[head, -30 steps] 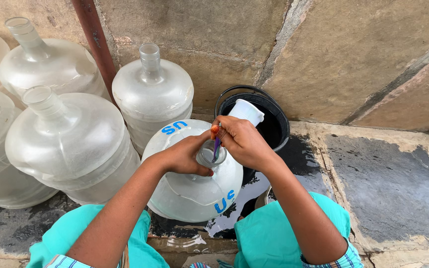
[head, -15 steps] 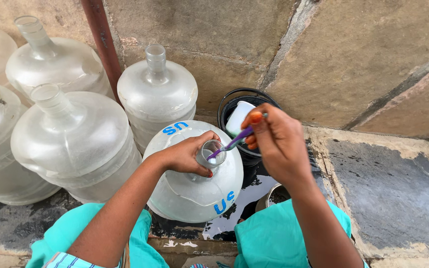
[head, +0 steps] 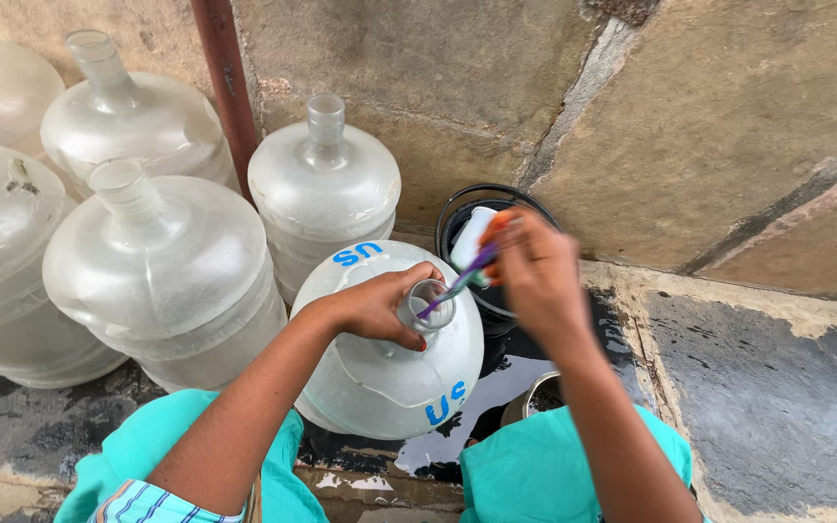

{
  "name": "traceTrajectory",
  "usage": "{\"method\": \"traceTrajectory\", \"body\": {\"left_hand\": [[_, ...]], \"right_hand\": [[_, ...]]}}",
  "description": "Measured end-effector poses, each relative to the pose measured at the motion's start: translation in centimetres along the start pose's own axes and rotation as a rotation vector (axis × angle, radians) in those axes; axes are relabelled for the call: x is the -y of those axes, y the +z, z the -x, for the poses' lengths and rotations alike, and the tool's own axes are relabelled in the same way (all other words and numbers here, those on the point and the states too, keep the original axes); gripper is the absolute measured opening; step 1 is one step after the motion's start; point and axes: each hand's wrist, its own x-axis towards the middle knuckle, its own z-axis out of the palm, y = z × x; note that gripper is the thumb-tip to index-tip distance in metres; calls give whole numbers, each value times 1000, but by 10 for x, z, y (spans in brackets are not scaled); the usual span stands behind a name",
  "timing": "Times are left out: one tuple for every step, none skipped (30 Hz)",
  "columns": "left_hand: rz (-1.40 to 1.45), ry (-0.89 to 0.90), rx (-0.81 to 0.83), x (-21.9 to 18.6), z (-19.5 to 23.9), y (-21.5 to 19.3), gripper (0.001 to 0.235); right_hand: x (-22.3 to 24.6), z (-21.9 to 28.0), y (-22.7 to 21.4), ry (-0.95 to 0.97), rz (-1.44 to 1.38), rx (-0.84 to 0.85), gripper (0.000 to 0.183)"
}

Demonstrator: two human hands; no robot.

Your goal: The person cleans the interior and rim of a large water bottle by hand and with a brush, using small stones and water as an abrasive.

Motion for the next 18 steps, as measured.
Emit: {"method": "traceTrajectory", "body": {"left_hand": [[3,-1,1,1,0,1,87],[14,5,1,2,-1,1,87],[22,13,-1,4,-1,1,88],[29,20,-4,4,-1,2,89],[28,23,-4,5,0,1,88],[26,26,-4,5,1,2,87],[18,28,-3,5,2,1,86],[-8,36,-26,4,2,1,92],[-34,42,-44,4,3,1,99],[-60,48,-62,4,3,1,105],[-63,33,-56,4,3,1,104],[-65,18,-50,4,3,0,103],[-63,8,-46,3,1,1,102],[-45,8,-27,4,0,1,96],[-29,9,-10,4,-1,0,91],[-13,9,6,5,-1,0,86],[-2,36,0,6,-2,0,86],[9,63,-7,7,-4,0,86]], "right_hand": [[6,2,-12,-40,-22,-57,25],[12,4,-19,-30,8,-51,27],[15,6,-25,-24,38,-46,28],[17,7,-27,-19,69,-42,30],[15,6,-19,1,75,1,29],[10,4,-5,21,82,43,27],[5,2,9,39,84,81,25],[1,1,18,-35,129,142,23],[-3,1,27,-104,171,201,21],[-6,1,33,-174,213,260,19],[-7,2,34,-157,219,269,20],[-7,1,36,-141,225,278,20],[-5,0,35,-123,237,289,21],[-1,0,30,-126,212,261,20],[6,1,19,-130,186,232,19],[15,2,8,-134,161,204,18],[26,6,-4,-100,178,159,16],[36,11,-15,-65,195,115,16]]}}
